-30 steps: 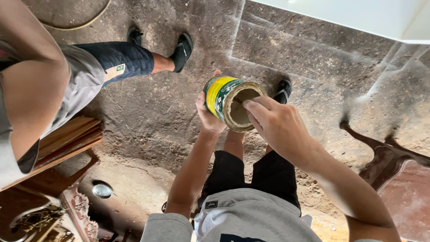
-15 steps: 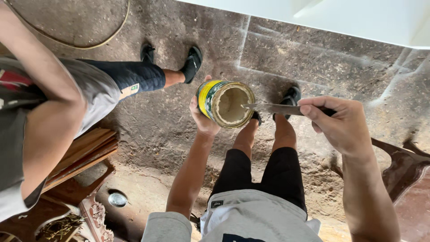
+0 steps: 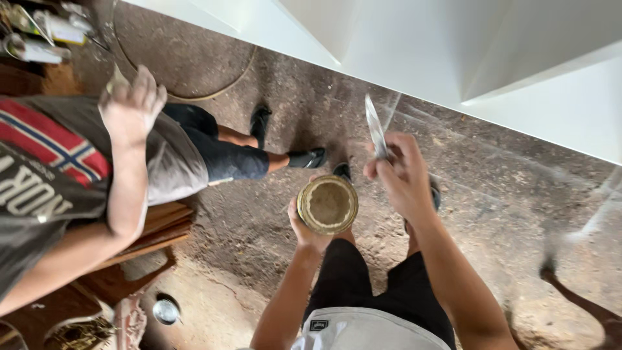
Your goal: The person applies a substance from a can to the edges and corners of a white shelving unit using a small putty knife.
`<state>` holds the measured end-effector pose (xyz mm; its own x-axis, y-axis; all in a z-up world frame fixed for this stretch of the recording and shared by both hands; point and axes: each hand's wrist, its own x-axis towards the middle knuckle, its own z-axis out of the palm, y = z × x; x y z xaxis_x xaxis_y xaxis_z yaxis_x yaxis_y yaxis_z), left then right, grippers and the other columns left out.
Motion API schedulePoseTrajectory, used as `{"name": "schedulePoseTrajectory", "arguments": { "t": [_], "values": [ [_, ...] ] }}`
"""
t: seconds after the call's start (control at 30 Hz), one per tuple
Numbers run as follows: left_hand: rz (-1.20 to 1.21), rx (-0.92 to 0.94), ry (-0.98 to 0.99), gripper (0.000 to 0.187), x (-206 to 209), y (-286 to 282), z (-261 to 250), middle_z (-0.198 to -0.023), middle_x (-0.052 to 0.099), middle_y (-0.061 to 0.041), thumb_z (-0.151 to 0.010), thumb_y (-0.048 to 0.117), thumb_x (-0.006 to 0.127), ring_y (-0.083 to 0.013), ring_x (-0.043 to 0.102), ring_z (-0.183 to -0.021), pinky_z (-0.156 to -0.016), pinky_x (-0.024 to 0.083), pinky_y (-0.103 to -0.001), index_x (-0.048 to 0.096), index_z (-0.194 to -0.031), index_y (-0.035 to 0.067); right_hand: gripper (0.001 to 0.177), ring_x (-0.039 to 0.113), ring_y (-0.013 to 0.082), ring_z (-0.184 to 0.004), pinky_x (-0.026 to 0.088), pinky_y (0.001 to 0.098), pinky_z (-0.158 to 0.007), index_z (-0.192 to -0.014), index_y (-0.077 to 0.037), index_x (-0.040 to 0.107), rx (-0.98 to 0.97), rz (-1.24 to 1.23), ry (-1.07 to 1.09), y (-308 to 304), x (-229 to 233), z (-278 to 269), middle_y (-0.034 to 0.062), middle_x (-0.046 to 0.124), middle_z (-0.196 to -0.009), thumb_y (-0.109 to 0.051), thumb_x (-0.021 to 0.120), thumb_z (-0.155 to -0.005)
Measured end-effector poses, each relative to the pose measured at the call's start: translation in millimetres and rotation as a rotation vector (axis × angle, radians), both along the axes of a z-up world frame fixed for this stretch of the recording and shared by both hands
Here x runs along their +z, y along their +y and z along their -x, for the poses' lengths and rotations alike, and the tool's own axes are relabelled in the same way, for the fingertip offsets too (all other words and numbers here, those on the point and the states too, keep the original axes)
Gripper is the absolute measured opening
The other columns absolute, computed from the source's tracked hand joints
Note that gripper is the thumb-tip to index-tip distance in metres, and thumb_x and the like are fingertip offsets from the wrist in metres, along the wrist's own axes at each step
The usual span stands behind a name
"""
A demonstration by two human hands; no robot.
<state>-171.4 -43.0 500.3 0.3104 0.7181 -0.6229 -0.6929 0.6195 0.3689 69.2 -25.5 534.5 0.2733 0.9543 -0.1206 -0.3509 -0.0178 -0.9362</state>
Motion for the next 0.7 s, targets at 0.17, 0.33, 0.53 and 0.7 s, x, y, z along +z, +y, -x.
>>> {"name": "schedulePoseTrajectory", "arguments": {
  "t": [0.17, 0.33, 0.53, 0.7],
  "values": [
    [0.193, 0.024, 0.108, 0.080, -16, 10, 67, -0.146, 0.055, -0.014, -0.087, 0.071, 0.045, -0.0358, 0.052, -0.134, -0.109, 0.047, -0.056, 0.053, -0.144, 0.015, 0.031, 0.060, 0.0142, -0.062, 0.052, 0.0275, -0.051, -0.138, 0.002, 0.059, -0.240, 0.061, 0.189, 107, -19, 75, 0.0103, 0.069, -0.098, -0.008, 0.050, -0.110],
    [0.208, 0.019, 0.044, 0.069, -25, 19, 132, -0.143, 0.057, -0.009, -0.092, 0.060, 0.044, -0.0302, 0.054, -0.131, -0.106, 0.050, -0.055, 0.055, -0.144, 0.015, 0.042, 0.072, 0.0122, -0.099, 0.063, 0.0255, -0.084, -0.147, -0.002, 0.052, -0.508, -0.111, 0.290, 173, -57, 126, 0.0052, 0.066, -0.117, -0.003, 0.060, -0.106],
    [0.217, -0.025, 0.018, 0.069, -22, 41, 160, -0.143, 0.057, -0.010, -0.093, 0.059, 0.046, -0.0309, 0.054, -0.132, -0.106, 0.050, -0.055, 0.053, -0.145, 0.016, 0.033, 0.071, 0.0137, -0.102, 0.062, 0.0276, -0.087, -0.142, 0.001, 0.063, -0.704, -0.148, 0.390, 232, -91, 163, 0.0087, 0.067, -0.120, -0.003, 0.064, -0.109],
    [0.212, -0.071, -0.010, 0.068, -18, 46, 168, -0.143, 0.057, -0.011, -0.093, 0.059, 0.047, -0.0315, 0.054, -0.132, -0.106, 0.051, -0.055, 0.052, -0.146, 0.016, 0.032, 0.068, 0.0124, -0.107, 0.061, 0.0265, -0.090, -0.140, 0.001, 0.063, -0.795, -0.145, 0.376, 251, -94, 178, 0.0094, 0.063, -0.133, -0.002, 0.063, -0.108]
  ]
}}
